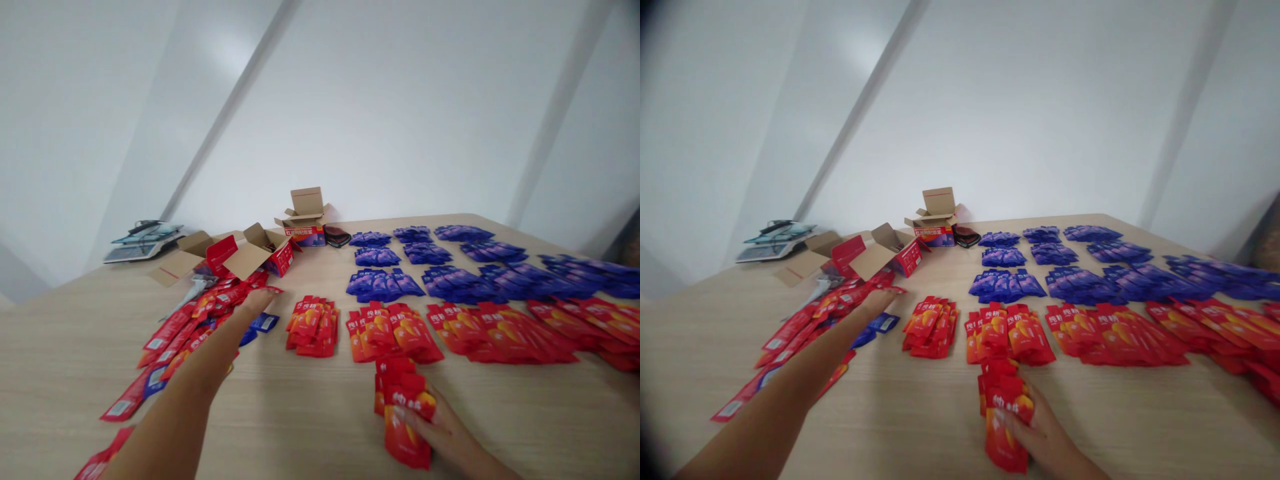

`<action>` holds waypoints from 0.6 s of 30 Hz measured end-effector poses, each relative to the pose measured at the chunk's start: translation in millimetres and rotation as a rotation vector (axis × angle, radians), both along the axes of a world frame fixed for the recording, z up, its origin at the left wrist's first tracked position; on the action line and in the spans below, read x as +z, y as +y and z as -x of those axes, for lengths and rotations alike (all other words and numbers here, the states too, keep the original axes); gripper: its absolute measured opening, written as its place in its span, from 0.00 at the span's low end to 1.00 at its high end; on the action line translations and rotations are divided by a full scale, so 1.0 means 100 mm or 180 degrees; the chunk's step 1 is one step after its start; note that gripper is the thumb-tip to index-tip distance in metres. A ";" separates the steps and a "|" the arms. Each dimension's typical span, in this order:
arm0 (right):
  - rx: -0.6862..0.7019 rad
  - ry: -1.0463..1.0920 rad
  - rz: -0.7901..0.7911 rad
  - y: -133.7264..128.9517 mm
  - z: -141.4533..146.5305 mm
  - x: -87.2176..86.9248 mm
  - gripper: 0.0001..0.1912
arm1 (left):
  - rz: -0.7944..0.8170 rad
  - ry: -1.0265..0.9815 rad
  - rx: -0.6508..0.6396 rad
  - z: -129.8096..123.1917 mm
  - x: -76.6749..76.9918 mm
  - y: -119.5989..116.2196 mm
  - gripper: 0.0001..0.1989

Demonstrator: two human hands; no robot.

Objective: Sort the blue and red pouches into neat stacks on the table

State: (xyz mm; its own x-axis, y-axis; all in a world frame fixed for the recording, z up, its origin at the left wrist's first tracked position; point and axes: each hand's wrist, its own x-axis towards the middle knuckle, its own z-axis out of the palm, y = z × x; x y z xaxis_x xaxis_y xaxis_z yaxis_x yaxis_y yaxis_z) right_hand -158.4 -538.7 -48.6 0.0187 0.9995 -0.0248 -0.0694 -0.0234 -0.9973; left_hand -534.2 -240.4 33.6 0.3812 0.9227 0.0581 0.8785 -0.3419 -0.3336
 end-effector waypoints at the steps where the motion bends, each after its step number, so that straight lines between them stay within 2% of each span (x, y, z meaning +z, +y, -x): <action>1: -0.0021 0.0122 0.0068 0.00 0.00 0.01 0.22 | -0.0090 -0.0080 0.0125 0.03 0.07 -0.03 0.14; 3: -0.0114 0.0492 0.0255 0.00 0.01 0.06 0.21 | -0.0320 -0.0296 0.0412 0.12 0.24 -0.13 0.15; 6: -0.0394 0.1384 0.0529 -0.06 0.05 0.26 0.19 | -0.0850 -0.1233 0.0759 0.22 0.47 -0.42 0.15; 8: -0.0475 0.1978 0.0689 -0.11 0.13 0.45 0.19 | -0.1134 -0.2448 0.0730 0.16 0.56 -0.72 0.16; 9: -0.0439 0.2208 0.0768 -0.14 0.18 0.55 0.19 | -0.1164 -0.3319 0.0560 0.07 0.58 -0.90 0.16; 11: -0.0407 0.2581 0.0847 -0.18 0.33 0.74 0.18 | -0.0787 -0.5173 0.0101 -0.24 0.58 -1.27 0.17; 13: -0.0324 0.2916 0.0775 -0.19 0.49 0.88 0.18 | -0.0126 -0.6231 -0.0152 -0.68 0.53 -1.65 0.18; 15: -0.0309 0.3148 0.0519 -0.19 0.63 0.97 0.18 | 0.0568 -0.6773 -0.0107 -1.15 0.46 -2.01 0.18; 18: -0.0418 0.3263 0.0135 -0.18 0.72 0.99 0.18 | 0.1328 -0.7137 -0.0005 -1.71 0.31 -2.44 0.18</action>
